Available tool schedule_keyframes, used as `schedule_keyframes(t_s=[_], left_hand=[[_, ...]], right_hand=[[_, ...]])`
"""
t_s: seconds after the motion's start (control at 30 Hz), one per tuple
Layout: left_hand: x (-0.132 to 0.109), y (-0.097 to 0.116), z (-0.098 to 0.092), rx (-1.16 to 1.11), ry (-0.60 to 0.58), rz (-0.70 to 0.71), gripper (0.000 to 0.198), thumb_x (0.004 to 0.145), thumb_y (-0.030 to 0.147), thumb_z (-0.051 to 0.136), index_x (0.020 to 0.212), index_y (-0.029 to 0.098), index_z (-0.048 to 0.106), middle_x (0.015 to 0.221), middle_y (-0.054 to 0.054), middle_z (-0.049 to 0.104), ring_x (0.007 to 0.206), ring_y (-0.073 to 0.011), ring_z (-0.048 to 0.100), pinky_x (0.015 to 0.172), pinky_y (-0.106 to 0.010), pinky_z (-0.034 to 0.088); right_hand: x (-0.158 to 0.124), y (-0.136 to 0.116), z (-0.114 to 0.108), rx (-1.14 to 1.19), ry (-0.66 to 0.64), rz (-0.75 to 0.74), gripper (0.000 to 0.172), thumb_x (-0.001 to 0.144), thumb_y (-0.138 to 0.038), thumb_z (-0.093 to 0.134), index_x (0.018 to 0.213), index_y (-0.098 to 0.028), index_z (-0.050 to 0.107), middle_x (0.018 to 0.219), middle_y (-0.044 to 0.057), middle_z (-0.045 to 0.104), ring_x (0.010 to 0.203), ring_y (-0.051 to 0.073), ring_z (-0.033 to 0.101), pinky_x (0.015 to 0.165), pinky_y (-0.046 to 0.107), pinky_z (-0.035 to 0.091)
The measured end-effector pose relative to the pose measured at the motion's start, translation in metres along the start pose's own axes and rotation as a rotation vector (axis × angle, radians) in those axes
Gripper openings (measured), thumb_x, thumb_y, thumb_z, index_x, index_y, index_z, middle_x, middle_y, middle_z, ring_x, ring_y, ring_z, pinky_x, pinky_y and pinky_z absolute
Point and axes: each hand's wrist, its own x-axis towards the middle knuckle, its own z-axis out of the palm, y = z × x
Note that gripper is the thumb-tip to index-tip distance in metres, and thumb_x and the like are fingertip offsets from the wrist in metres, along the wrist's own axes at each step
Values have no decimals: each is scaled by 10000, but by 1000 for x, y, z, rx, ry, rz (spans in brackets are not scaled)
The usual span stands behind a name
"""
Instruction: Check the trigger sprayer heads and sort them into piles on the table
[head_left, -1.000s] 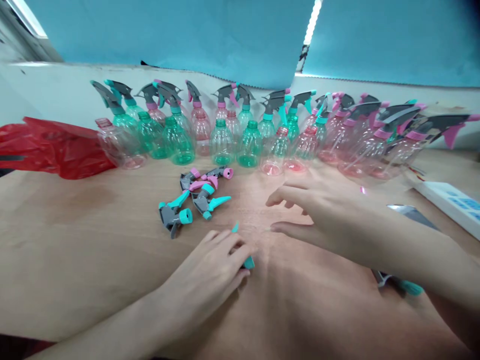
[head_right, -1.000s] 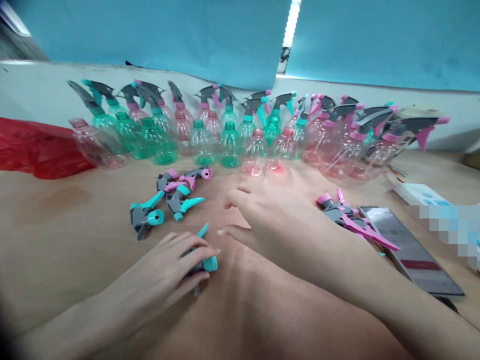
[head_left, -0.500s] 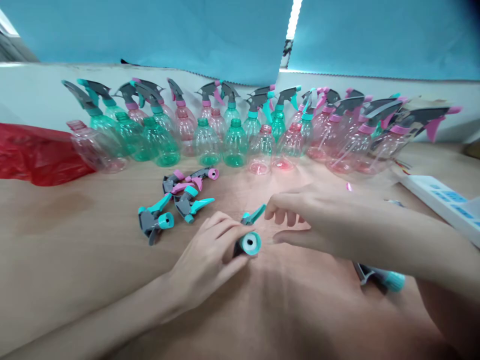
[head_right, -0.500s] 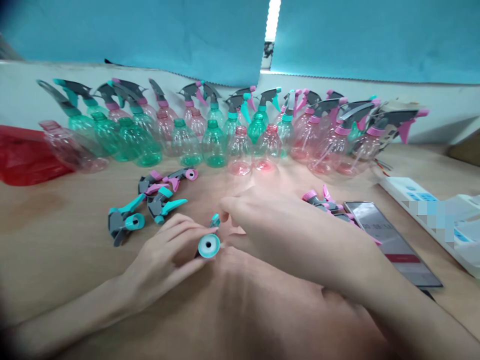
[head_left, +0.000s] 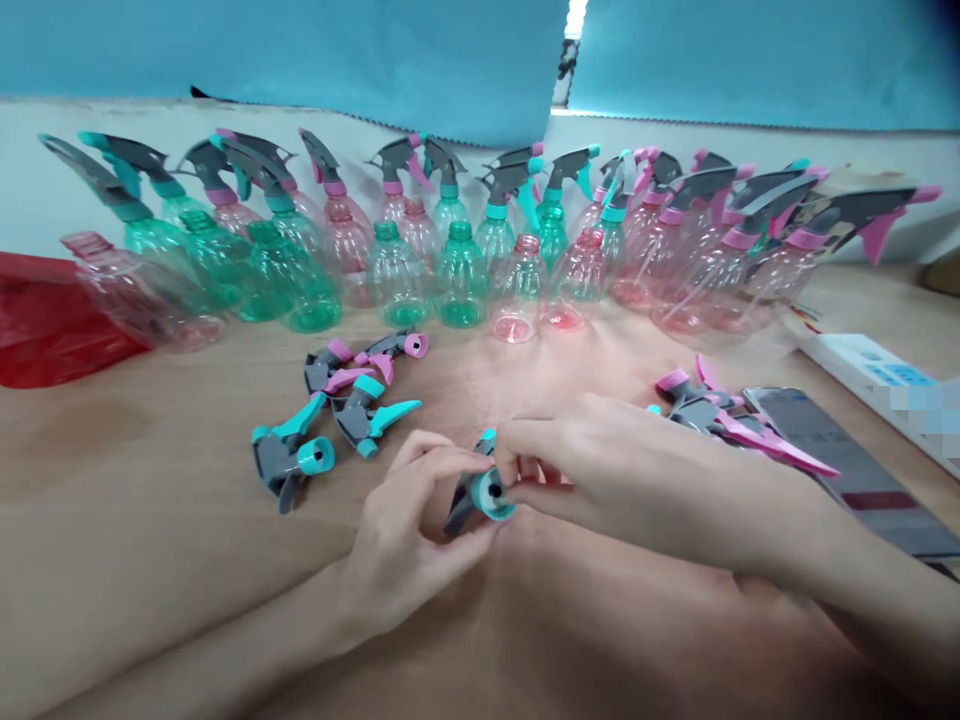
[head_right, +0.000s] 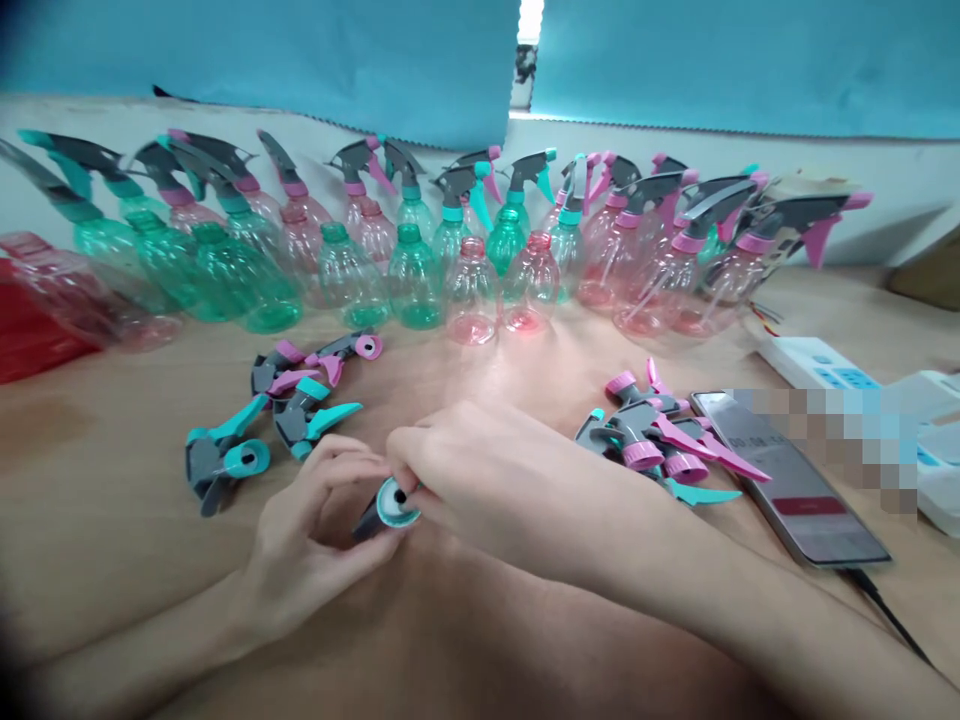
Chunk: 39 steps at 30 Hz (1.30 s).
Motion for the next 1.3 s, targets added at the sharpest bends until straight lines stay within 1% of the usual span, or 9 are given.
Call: schedule_keyframes(t_s=[0.13,0.27,0.5,0.67,0.87,0.97,1.07,1.13,1.3], left_hand=[[-1,-4,-3,-49,-25,-7,268,812,127,628,1052,221,555,895,-40,654,836,-188,539,708,-340,500],[-4,-8,-5,-37,-70,-35,239,853,124,571,1058,246,560,942,-42,656,868,-203,538,726,-366,493],[-10,-12,-4,89,-83,10,218,890,245,575,1101,299,578,944,-36,688,829,-216,549,713,-389,473],[-9,-12,-6,107,-83,-6,217,868,212,601,1073,282,593,954,-35,688,823,-208,535,715,-378,460],[-5,-13,-10,169,-107,0,261,865,172,587,1105,273,574,950,-34,661,836,-213,523,725,-379,444],[-3,-15,-10,169,-91,-11,227,852,151,585,1052,257,578,929,-31,656,838,-215,525,730,-385,448],[-1,-15,-9,170,-76,-8,141,845,129,569,932,239,578,885,-19,661,806,-206,531,717,-380,445],[-1,-14,-8,168,-82,-2,108,850,142,575,910,231,571,881,-22,662,804,-204,530,723,-383,446],[0,-13,-8,112,-84,-8,216,861,164,599,1060,239,561,899,-30,651,845,-197,519,746,-367,461]], right_hand=[[3,1,3,104,5,26,92,890,-179,482,806,-190,518,755,-24,622,625,113,529,529,246,298],[7,4,9,206,16,85,56,856,-206,510,809,-215,479,670,-51,580,570,101,504,477,215,277],[8,6,12,261,71,123,147,805,-217,506,797,-230,360,632,-55,525,521,97,453,443,201,258],[10,2,18,248,158,140,179,769,-177,505,785,-233,335,596,-62,503,500,99,446,435,215,227],[11,3,35,399,274,155,222,709,-125,490,770,-239,310,627,-66,479,518,91,414,449,208,250],[14,1,41,423,304,146,236,702,-121,478,760,-239,282,634,-69,458,534,91,391,471,215,255],[17,-3,43,388,285,96,215,714,-113,449,753,-235,276,632,-65,441,550,94,384,479,225,243],[17,-2,41,371,261,87,188,722,-103,434,751,-231,299,624,-65,441,544,93,382,474,226,239],[15,6,28,449,171,176,128,738,-138,490,759,-223,397,626,-75,502,540,82,448,470,206,298]])
